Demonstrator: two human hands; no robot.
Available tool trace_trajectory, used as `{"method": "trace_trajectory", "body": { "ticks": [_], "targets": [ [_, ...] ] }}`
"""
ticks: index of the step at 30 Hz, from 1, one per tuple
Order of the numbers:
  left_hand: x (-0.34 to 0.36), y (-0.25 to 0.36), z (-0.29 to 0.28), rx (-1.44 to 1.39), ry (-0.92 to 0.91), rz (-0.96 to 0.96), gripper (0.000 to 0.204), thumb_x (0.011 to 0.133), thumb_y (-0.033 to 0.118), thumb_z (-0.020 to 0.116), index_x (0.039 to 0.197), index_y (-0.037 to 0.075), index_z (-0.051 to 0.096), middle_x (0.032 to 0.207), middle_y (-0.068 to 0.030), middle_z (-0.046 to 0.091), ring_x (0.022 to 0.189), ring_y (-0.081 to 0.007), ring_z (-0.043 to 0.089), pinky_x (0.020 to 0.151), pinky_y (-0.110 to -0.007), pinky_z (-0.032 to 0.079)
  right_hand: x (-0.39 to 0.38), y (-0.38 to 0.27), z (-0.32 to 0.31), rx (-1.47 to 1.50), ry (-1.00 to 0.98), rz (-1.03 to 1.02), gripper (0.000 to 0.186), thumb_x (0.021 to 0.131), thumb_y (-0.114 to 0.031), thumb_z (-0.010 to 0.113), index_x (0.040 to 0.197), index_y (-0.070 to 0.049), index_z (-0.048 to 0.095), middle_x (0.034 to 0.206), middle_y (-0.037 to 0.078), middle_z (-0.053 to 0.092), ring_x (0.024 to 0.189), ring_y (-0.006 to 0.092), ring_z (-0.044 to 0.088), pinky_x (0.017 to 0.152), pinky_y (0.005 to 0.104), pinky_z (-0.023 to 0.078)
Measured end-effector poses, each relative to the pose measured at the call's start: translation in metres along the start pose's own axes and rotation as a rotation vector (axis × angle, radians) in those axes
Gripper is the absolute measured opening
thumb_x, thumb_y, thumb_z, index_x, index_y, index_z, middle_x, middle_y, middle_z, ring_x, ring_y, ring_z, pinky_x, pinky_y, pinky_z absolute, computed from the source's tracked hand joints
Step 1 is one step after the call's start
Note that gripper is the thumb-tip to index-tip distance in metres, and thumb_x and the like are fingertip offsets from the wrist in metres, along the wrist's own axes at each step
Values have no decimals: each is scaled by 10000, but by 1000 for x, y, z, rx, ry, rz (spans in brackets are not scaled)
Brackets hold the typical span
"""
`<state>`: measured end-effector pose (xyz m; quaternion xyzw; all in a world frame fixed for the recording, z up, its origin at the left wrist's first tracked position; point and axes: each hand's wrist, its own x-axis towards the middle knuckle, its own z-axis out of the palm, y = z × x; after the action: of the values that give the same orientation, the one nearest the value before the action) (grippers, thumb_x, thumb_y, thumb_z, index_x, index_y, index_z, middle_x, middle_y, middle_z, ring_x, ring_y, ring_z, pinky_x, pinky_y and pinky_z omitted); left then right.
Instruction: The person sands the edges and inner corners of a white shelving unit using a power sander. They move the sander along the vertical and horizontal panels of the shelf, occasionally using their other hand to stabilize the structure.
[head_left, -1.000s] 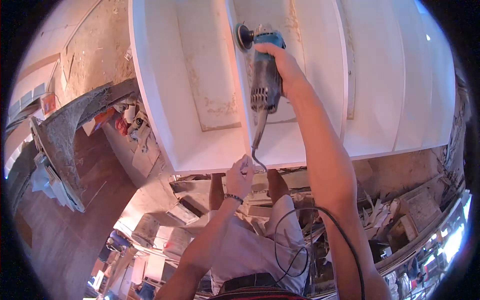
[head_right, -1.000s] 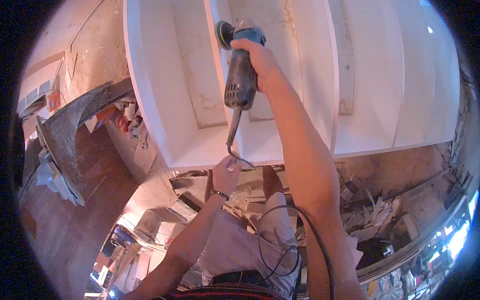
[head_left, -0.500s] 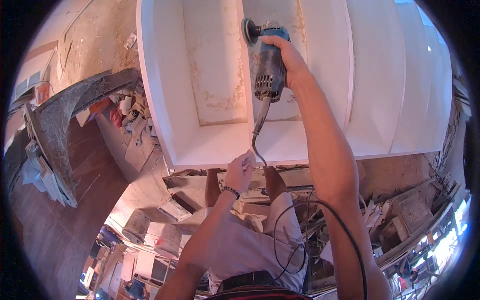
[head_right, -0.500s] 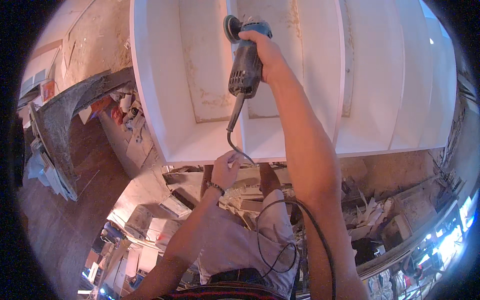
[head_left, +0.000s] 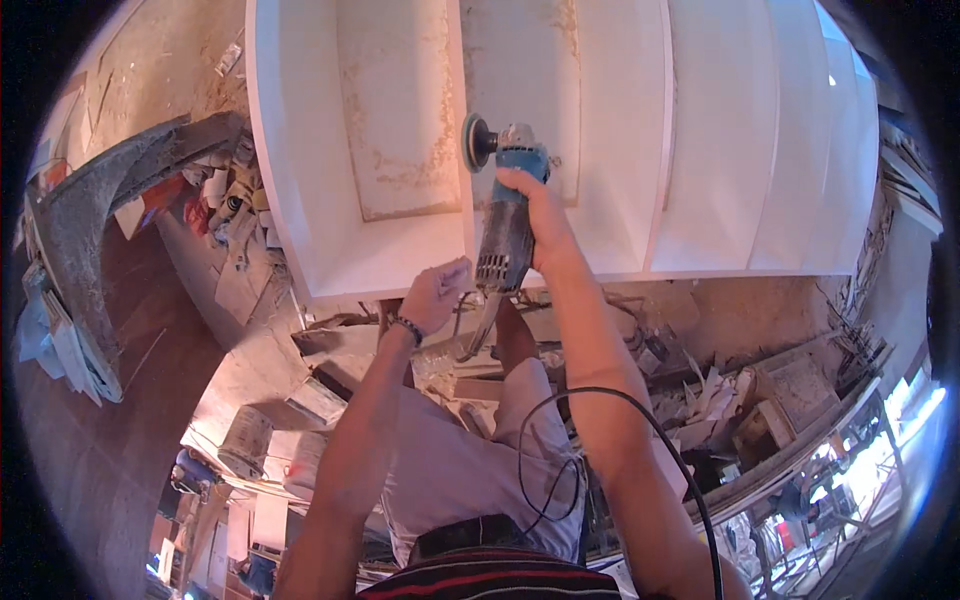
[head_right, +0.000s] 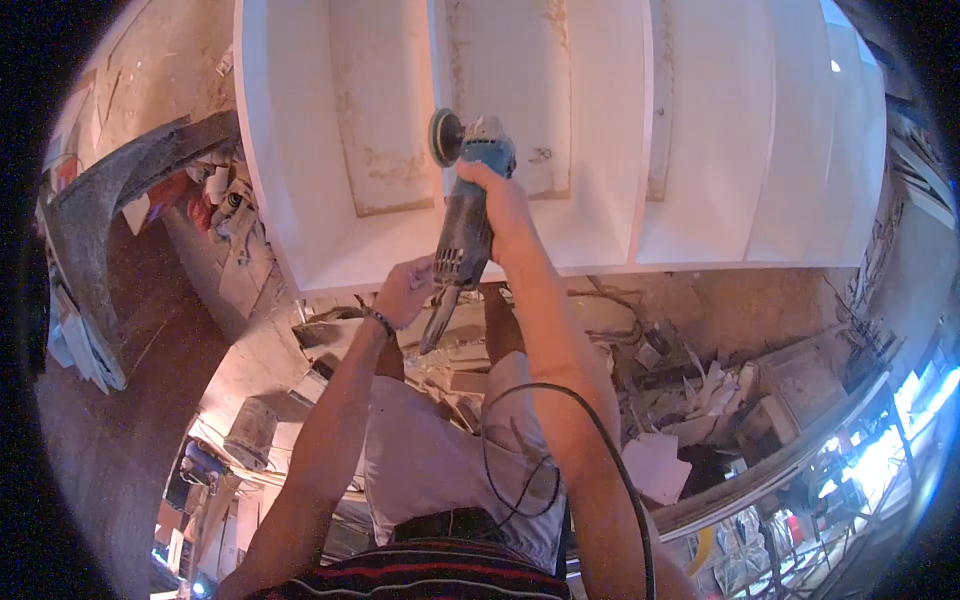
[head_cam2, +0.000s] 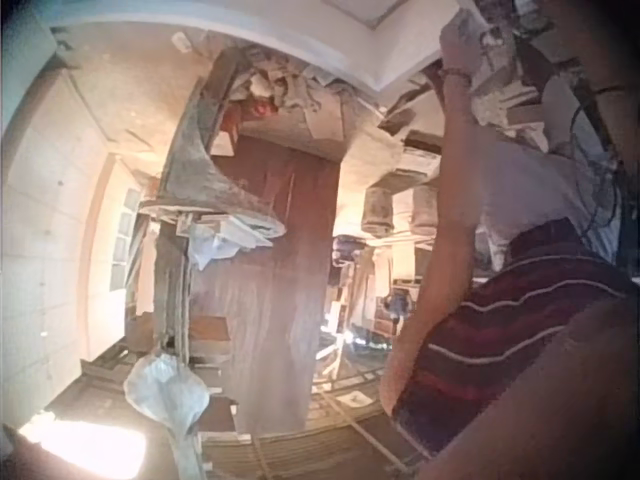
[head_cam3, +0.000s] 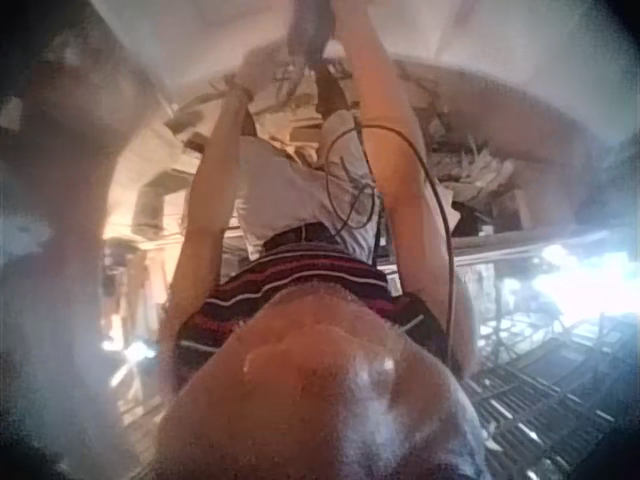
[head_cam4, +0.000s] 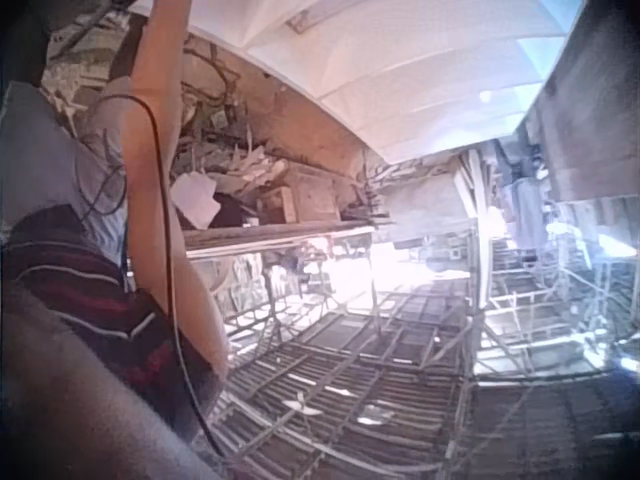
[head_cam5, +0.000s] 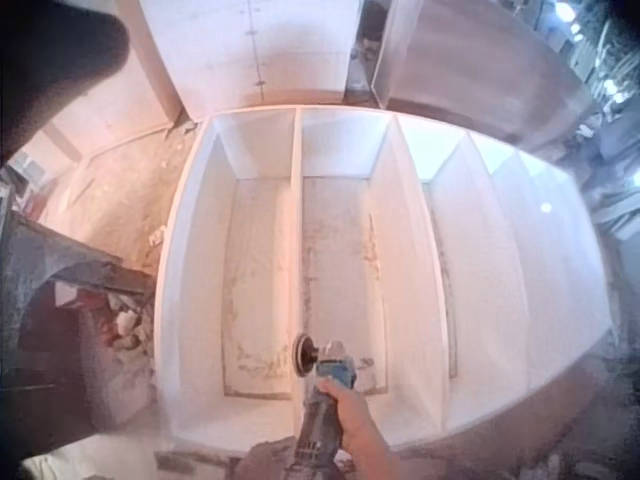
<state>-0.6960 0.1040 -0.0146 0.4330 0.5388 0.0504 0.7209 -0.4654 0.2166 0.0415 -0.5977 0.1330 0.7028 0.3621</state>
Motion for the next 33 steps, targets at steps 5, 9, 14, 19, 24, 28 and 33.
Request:
{"method": "trace_trajectory", "body": {
  "ticks": [5, 9, 14, 19, 24, 28, 33],
  "targets": [
    [5, 6, 3, 6, -26, 40, 572, 867, -137, 524, 1433, -66, 565, 1399, -200, 657, 1329, -249, 613, 1141, -341, 473, -25, 42, -30, 6, 61, 15, 363, 846, -275, 787, 1085, -47, 639, 848, 93, 684, 656, 211, 681, 592, 374, 570],
    [6, -2, 4, -17, -5, 85, 570, 872, -141, 521, 1436, -74, 559, 1393, -202, 660, 1340, -245, 605, 1160, -343, 455, -49, 67, -43, -12, 79, 14, 324, 883, -304, 767, 1030, -45, 639, 818, 96, 691, 651, 210, 681, 591, 360, 578],
    [3, -1, 10, 9, 125, 21, 513, 899, -17, 618, 1411, -37, 596, 1405, -175, 661, 1313, -285, 630, 1135, -383, 477, -74, 85, -55, 43, 115, 68, 302, 878, -292, 774, 1039, -70, 649, 817, 74, 686, 647, 201, 673, 599, 357, 576],
    [-50, -7, -6, 846, 253, 78, 378, 907, 248, 716, 1268, 137, 700, 1250, -104, 715, 1197, -323, 642, 1103, -487, 431, -122, 57, -75, -110, 269, 28, 335, 841, -279, 815, 1092, -100, 684, 886, 35, 693, 703, 194, 671, 659, 356, 551],
    [-90, -38, -91, 1128, 381, 99, 451, 910, 237, 701, 1352, 198, 620, 1367, -28, 625, 1232, -256, 634, 1133, -563, 377, -174, 24, -93, -352, 287, -5, 352, 856, -331, 804, 1057, -77, 665, 840, 6, 676, 704, 147, 667, 663, 334, 557],
    [-115, -52, -165, 1186, 359, -21, 478, 910, 190, 691, 1374, 197, 578, 1359, -21, 604, 1240, -253, 628, 1135, -614, 310, -194, 39, -79, -573, 167, -57, 409, 850, -283, 797, 1149, -53, 640, 933, 38, 672, 780, 147, 670, 675, 315, 552],
    [-125, -61, -179, 1044, 333, 72, 462, 899, 165, 701, 1346, 166, 585, 1299, -42, 614, 1198, -273, 635, 1104, -585, 319, -190, 90, -11, -819, 93, -132, 612, 785, -184, 821, 1317, -6, 577, 1155, 76, 633, 1040, 219, 642, 923, 368, 540]
  ]
}}
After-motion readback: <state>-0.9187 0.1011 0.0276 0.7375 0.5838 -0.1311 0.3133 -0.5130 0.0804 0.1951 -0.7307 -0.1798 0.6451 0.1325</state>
